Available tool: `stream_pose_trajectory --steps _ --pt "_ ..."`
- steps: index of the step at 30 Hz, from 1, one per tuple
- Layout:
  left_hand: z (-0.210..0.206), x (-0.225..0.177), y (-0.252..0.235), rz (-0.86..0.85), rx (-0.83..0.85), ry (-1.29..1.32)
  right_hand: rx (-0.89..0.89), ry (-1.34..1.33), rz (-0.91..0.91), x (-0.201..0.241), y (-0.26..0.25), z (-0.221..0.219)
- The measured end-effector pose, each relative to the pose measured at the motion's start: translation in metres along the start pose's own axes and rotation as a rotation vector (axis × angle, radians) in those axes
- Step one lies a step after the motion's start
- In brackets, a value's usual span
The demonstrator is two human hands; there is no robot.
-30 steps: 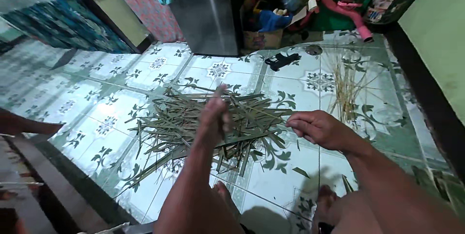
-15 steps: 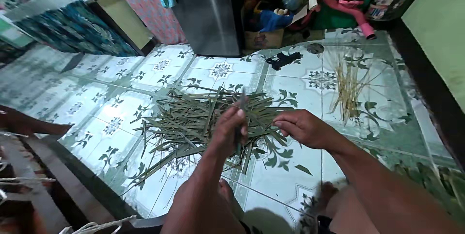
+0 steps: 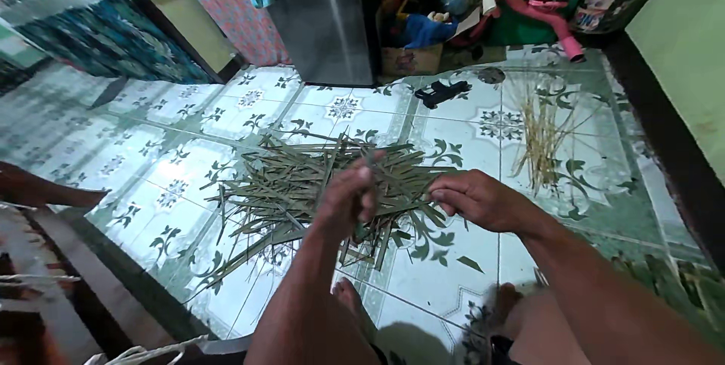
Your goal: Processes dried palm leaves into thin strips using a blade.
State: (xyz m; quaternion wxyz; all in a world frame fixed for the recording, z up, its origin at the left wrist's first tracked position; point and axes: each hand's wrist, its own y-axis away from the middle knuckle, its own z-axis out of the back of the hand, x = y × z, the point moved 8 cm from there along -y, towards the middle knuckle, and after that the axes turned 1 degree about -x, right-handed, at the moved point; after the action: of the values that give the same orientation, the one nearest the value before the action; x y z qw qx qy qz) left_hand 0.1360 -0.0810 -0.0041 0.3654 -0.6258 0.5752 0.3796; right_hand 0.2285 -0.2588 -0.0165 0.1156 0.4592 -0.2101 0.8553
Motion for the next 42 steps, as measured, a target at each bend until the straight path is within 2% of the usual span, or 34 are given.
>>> stream_pose_trajectory --steps 2,4,7,9,11,13,15,16,18,20,22,24,27,29,32,33,34,36,38,39,42 --pt "0.022 -0.029 0.003 -0.127 -0.023 0.084 -0.005 0.000 0.000 -0.001 0.001 0.001" --pt "0.031 -0.033 0.005 -0.170 -0.054 0.133 -0.019 -0.001 0.002 -0.003 0.001 0.001" --pt "0.012 -0.002 0.004 -0.020 -0.041 0.062 -0.022 0.032 0.016 -0.001 -0.001 0.000" --pt "0.008 -0.007 0.004 -0.017 -0.025 0.020 -0.027 0.042 0.025 -0.001 0.000 0.005" --pt "0.036 -0.047 0.011 -0.191 -0.140 0.003 -0.031 0.050 -0.010 -0.004 0.003 0.011" --pt "0.083 -0.089 0.027 -0.428 -0.341 0.042 -0.025 0.051 -0.087 -0.012 0.007 0.018" --pt "0.125 -0.106 0.040 -0.578 -0.494 0.145 -0.015 0.039 -0.176 -0.021 0.008 0.021" --pt "0.134 -0.104 0.043 -0.591 -0.540 0.156 -0.019 0.029 -0.225 -0.026 0.007 0.020" --pt "0.126 -0.088 0.039 -0.508 -0.584 0.051 -0.042 0.003 -0.285 -0.030 0.003 0.017" --pt "0.095 -0.061 0.029 -0.376 -0.557 -0.115 -0.058 -0.014 -0.322 -0.029 -0.002 0.014" --pt "0.052 -0.027 0.018 -0.217 -0.413 -0.310 -0.057 -0.028 -0.325 -0.025 -0.007 0.009" --pt "0.011 0.011 0.008 -0.032 -0.191 -0.499 -0.041 -0.038 -0.278 -0.015 -0.012 0.002" --pt "-0.020 0.039 0.002 0.116 0.007 -0.573 -0.015 -0.024 -0.171 -0.005 -0.015 -0.009" --pt "-0.014 0.030 -0.001 0.108 -0.024 -0.493 -0.013 0.022 -0.107 -0.001 -0.015 -0.010" --pt "0.021 0.001 -0.005 0.015 -0.254 -0.299 -0.036 0.049 -0.081 -0.003 -0.012 -0.006" --pt "0.028 0.000 -0.008 -0.002 -0.278 -0.278 -0.044 0.049 -0.088 -0.003 -0.011 -0.005" --pt "0.028 0.005 -0.009 0.014 -0.258 -0.298 -0.050 0.044 -0.092 -0.003 -0.011 -0.005" --pt "0.005 0.024 -0.008 0.104 -0.112 -0.412 -0.059 0.032 -0.084 -0.002 -0.011 -0.006" --pt "-0.013 0.027 -0.006 0.124 -0.013 -0.472 -0.055 0.013 -0.060 -0.001 -0.011 -0.005" --pt "-0.006 0.016 -0.006 0.083 -0.046 -0.445 -0.050 0.003 -0.054 0.001 -0.009 -0.003" --pt "0.048 -0.032 -0.004 -0.140 -0.251 -0.240 -0.016 0.004 -0.085 -0.001 -0.002 0.004"
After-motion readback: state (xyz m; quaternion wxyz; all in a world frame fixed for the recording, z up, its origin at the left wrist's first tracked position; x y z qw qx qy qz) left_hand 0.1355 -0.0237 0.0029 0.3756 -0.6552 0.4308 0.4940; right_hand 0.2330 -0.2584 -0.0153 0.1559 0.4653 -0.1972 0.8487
